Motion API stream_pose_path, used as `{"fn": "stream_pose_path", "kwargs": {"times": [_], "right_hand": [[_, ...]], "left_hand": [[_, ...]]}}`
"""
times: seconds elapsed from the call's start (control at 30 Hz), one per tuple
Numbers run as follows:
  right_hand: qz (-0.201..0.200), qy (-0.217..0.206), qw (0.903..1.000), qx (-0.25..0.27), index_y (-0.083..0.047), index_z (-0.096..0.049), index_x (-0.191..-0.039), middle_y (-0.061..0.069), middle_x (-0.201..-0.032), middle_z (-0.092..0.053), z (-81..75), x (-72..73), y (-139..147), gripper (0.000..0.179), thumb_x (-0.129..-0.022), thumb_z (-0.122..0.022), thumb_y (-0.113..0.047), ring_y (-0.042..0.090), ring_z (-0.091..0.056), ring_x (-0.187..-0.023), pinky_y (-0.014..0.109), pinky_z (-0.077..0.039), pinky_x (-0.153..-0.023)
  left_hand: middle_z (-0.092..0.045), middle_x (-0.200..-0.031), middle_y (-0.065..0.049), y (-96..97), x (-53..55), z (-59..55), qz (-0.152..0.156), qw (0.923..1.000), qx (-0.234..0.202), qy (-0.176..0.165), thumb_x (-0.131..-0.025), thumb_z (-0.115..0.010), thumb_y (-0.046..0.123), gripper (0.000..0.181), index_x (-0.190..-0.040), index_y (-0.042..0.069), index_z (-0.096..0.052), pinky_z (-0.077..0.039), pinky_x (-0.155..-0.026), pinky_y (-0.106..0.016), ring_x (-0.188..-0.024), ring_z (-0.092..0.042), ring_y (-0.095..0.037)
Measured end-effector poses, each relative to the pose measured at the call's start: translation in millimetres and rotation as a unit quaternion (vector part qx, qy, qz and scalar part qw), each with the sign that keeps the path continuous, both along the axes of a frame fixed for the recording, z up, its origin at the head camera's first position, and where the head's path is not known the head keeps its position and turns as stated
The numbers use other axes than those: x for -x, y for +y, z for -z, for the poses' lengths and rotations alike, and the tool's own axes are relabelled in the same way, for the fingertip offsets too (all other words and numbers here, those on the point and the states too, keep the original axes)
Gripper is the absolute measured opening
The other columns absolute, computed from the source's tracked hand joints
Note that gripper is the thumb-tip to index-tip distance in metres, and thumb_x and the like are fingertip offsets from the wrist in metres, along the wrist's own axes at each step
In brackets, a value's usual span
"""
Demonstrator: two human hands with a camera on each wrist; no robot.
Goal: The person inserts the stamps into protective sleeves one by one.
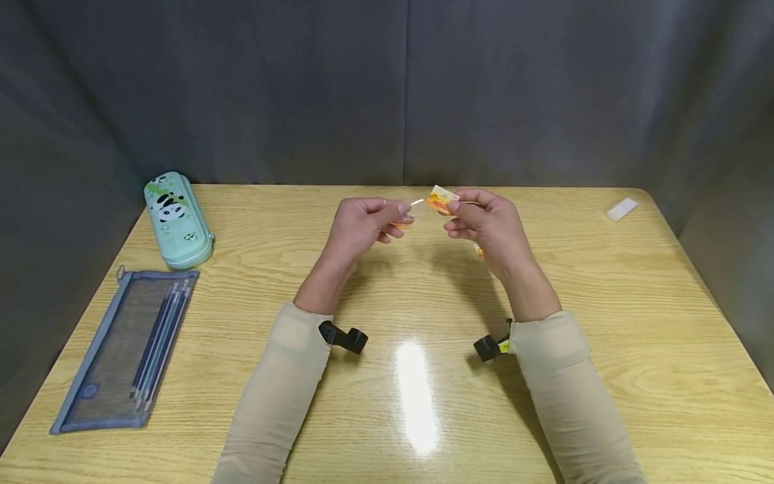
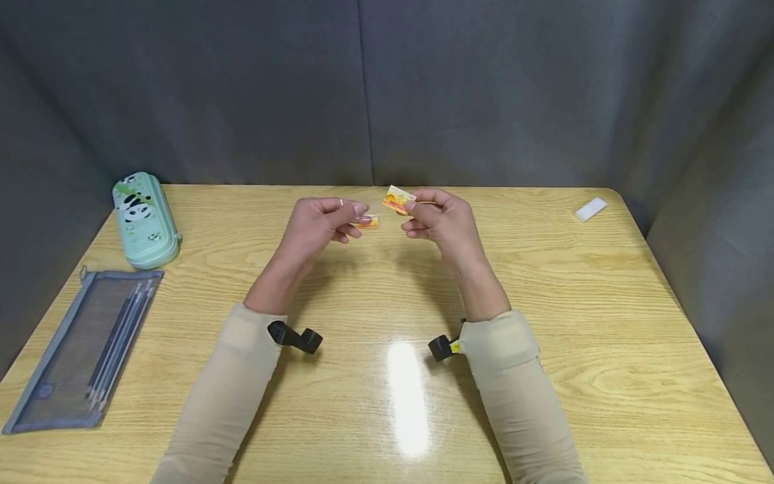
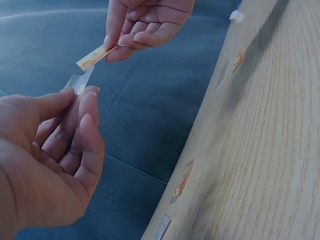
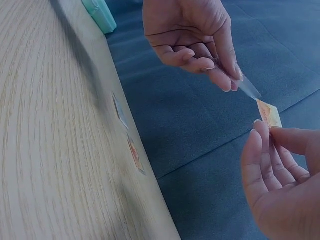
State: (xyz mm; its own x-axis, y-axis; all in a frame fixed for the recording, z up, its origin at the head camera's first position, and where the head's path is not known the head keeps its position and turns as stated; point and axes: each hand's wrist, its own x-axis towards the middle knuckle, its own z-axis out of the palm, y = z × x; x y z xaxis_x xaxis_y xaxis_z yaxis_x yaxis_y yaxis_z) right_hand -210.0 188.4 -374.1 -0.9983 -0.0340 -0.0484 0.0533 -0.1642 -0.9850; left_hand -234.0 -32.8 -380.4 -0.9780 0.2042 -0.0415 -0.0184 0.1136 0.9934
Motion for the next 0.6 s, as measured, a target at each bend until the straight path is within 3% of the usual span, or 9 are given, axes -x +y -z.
{"fn": "stream_pose_path", "kwargs": {"times": [0.2, 0.43, 0.6], "right_hand": [[-0.006, 0.0, 0.9999, -0.011, -0.003, -0.063, -0.108, 0.002, -0.088, -0.076, -0.6, 0.4, 0.2, 0.011, -0.098, -0.066, -0.008, 0.011, -0.069, -0.066, 0.023, -0.061, -0.066], [0.018, 0.005, 0.9998, -0.006, -0.002, -0.065, -0.111, 0.002, -0.088, -0.075, -1.7, -0.6, -2.0, 0.015, -0.097, -0.067, -0.009, 0.011, -0.067, -0.064, 0.022, -0.06, -0.064], [0.002, 0.005, 1.0, -0.003, -0.004, -0.065, -0.107, 0.001, -0.087, -0.076, -1.1, -1.7, -2.6, 0.011, -0.097, -0.067, -0.007, 0.011, -0.068, -0.064, 0.023, -0.061, -0.065]], "left_hand": [[-0.08, -0.087, -0.002, 0.1, 0.9, -1.1, -0.007, 0.9999, -0.006, 0.005, -0.095, -0.073, 0.032, 0.026, -0.104, 0.008, -0.081, -0.054, -0.057, -0.023, -0.065, -0.071, -0.01], [-0.079, -0.082, 0.001, 1.0, -0.2, -1.7, -0.001, 1.0, -0.002, 0.007, -0.096, -0.072, 0.03, 0.025, -0.102, 0.007, -0.081, -0.053, -0.057, -0.022, -0.065, -0.07, -0.009], [-0.079, -0.082, 0.001, 1.5, -0.6, 0.6, 0.002, 1.0, 0.005, 0.002, -0.096, -0.072, 0.032, 0.026, -0.101, 0.008, -0.081, -0.052, -0.058, -0.023, -0.065, -0.07, -0.009]]}}
